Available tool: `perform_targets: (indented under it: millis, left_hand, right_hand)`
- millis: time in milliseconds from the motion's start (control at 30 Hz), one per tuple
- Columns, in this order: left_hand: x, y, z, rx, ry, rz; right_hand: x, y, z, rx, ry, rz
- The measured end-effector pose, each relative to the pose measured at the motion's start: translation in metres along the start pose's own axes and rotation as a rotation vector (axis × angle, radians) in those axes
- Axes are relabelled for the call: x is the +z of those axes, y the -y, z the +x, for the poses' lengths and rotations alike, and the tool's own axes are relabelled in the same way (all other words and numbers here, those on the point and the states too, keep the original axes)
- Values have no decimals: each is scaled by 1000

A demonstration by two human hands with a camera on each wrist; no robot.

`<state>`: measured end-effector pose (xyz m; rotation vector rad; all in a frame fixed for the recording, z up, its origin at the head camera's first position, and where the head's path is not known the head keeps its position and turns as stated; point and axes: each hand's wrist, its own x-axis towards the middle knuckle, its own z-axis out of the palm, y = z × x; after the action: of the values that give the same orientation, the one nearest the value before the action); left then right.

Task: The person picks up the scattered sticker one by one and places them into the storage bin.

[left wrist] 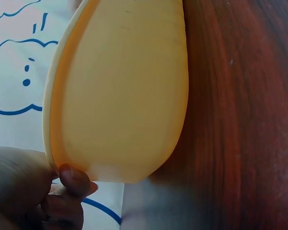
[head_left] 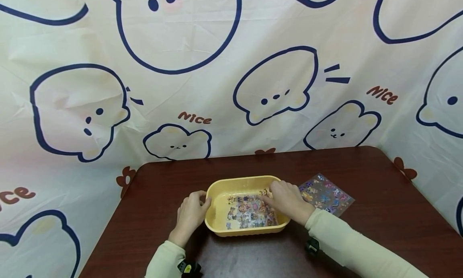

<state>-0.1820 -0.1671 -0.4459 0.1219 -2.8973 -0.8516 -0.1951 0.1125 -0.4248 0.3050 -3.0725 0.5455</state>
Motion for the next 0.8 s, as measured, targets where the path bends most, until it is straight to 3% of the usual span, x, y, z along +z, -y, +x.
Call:
perform_targets:
  millis: [267, 800]
  left_hand:
    - [0, 0, -1, 5, -4, 1]
    - [0, 0, 0, 0, 5, 0]
  right_hand:
    - [-3, -2, -1, -8, 27, 34]
    - [-7, -6, -3, -44, 2, 104]
